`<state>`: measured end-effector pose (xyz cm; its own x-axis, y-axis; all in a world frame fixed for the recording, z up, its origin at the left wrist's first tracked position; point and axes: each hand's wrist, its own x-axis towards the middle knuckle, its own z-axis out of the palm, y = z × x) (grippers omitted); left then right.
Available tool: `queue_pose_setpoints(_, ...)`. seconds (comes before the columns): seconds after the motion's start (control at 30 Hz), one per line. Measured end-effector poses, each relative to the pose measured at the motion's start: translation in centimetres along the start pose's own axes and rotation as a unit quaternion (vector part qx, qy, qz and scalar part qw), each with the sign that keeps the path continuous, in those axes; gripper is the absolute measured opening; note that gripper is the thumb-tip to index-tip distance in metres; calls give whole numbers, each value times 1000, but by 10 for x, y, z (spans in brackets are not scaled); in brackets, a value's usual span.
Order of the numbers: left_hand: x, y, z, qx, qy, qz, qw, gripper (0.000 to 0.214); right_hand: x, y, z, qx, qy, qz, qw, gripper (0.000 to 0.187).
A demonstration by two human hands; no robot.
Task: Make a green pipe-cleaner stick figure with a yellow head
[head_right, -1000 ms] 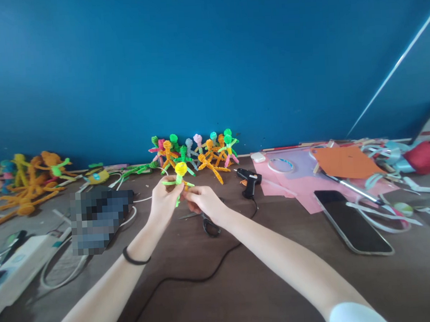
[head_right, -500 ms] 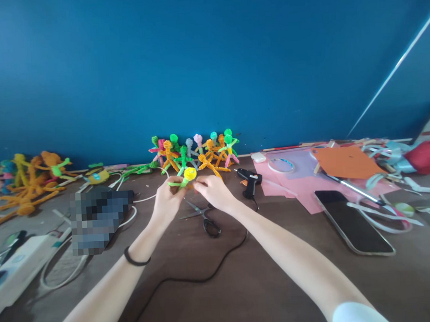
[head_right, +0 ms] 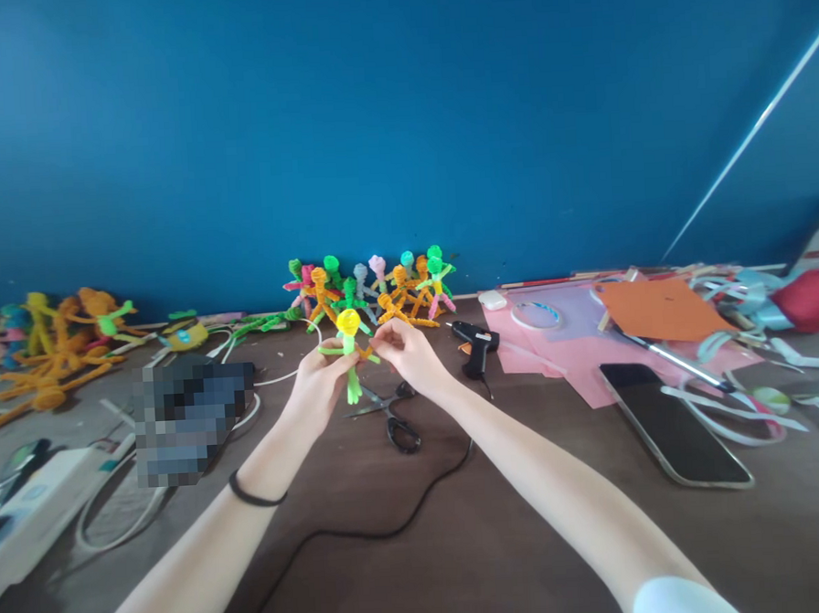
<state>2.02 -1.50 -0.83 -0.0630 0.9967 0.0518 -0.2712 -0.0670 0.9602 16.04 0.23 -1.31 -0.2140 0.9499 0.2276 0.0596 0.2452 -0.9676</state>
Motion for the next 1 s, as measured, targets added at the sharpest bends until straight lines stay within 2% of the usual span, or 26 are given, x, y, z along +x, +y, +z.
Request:
queue_pose_setpoints(0.13, 1, 2, 3, -69, 20, -41, 997, 20, -4, -3, -1, -134, 34, -85, 987, 12)
queue_pose_setpoints(0.37, 8, 1, -1, -110, 42, -51, 992, 16, -5, -1, -2, -208, -12, -154, 966, 20)
queue_pose_setpoints(0.7, 4, 2, 2, -109, 42, -39, 992, 17, -2, 2, -2, -225, 1, -146, 963, 20)
queue_pose_setpoints(1.0, -1, 4, 1, -35, 47, 12, 998, 21, -4, -3, -1, -130, -31, -64, 989, 22)
